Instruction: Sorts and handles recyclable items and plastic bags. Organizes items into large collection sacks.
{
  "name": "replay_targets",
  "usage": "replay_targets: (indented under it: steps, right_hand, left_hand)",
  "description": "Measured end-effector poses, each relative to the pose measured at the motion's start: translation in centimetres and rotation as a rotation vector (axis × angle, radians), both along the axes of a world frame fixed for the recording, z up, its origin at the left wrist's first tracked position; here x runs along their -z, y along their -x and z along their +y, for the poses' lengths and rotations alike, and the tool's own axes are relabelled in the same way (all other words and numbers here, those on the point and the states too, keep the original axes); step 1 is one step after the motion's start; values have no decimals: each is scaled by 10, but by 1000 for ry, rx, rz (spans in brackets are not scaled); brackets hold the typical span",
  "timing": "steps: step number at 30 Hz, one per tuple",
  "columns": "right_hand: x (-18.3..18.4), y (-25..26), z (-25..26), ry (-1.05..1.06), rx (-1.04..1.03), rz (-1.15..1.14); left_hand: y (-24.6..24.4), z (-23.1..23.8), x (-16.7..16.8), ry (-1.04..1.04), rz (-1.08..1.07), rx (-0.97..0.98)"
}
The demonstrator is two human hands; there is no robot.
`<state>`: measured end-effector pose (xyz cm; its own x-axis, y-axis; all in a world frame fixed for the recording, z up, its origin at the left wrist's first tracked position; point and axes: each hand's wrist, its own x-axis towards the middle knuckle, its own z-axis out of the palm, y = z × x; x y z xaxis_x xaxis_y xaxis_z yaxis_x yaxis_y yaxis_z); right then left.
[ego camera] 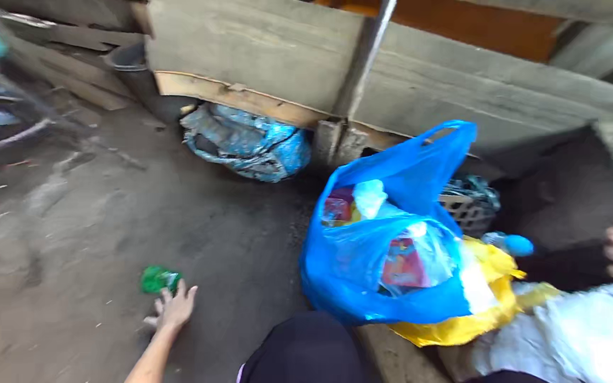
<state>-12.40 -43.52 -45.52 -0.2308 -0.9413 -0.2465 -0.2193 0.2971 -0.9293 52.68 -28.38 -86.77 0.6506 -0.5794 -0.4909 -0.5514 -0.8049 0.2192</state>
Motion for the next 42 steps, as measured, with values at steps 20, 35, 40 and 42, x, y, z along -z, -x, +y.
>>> replay_targets:
  steps: [20, 35, 40, 42]
  right_hand:
    - [212, 98, -13, -279, 419, 120]
    - [189, 78, -14, -88, 307, 343]
    - [151, 67, -24, 47, 273, 294]
    - [125, 57, -28, 75, 186, 277]
  left_hand:
    - [236, -162, -325, 1403, -260, 1127]
    - [289, -226, -361, 8, 259, 1028]
    - [308, -205, -410, 231, 197, 1191]
    - [308, -206, -411, 566, 230, 1361]
